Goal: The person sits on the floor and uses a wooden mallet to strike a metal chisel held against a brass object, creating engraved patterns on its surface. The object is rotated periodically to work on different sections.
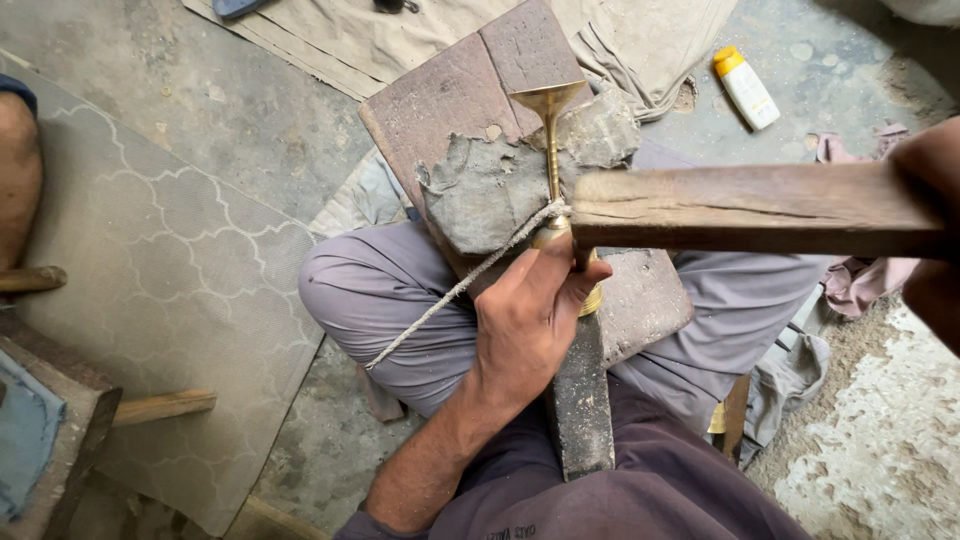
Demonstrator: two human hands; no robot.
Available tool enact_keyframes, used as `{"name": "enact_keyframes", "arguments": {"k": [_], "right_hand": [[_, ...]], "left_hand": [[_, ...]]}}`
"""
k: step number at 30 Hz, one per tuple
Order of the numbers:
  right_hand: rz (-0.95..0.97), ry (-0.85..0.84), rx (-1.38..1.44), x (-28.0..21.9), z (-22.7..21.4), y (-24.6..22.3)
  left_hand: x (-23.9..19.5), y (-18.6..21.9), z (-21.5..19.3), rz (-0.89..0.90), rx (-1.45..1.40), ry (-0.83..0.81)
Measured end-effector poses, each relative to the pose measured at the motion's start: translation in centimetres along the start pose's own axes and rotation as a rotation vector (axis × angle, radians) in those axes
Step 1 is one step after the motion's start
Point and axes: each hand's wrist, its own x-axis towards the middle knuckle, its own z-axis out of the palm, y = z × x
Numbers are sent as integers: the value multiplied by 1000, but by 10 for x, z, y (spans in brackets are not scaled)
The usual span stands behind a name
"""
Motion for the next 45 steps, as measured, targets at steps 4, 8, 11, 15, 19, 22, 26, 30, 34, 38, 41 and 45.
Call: {"name": "enact_keyframes", "arguments": {"k": [4, 8, 11, 15, 19, 22, 26, 30, 34, 38, 41, 45], "right_hand": [[18, -2, 12, -7, 4, 2], [31, -7, 27, -13, 6, 2], [34, -4, 35, -15, 7, 1], [53, -15, 34, -18, 6, 1], [23, 8, 28, -16, 6, -4], [-92, 119, 16, -14, 7, -14], [-57, 105, -93, -17, 4, -27], [-33, 81, -89, -17, 7, -28], [27, 30, 42, -14, 22, -5], [82, -17, 111, -19, 50, 37], [123, -70, 128, -29, 78, 77], [150, -183, 46, -32, 100, 123]], "left_hand": [[-1, -3, 4, -35, 73, -6], [-3, -4, 6, -21, 91, -16], [-5, -6, 2, 0, 64, -36], [-6, -5, 6, -5, 133, -26], [-5, 0, 6, 16, 95, -16], [-4, 2, 5, 40, 85, -21], [-3, 4, 5, 6, 112, -24], [5, -1, -7, -43, 55, 24], [21, -12, -23, -202, -86, -88], [37, -17, -20, -125, -31, -262], [42, -17, -21, -38, -10, -311], [47, -14, -21, -29, -5, -337]]}}
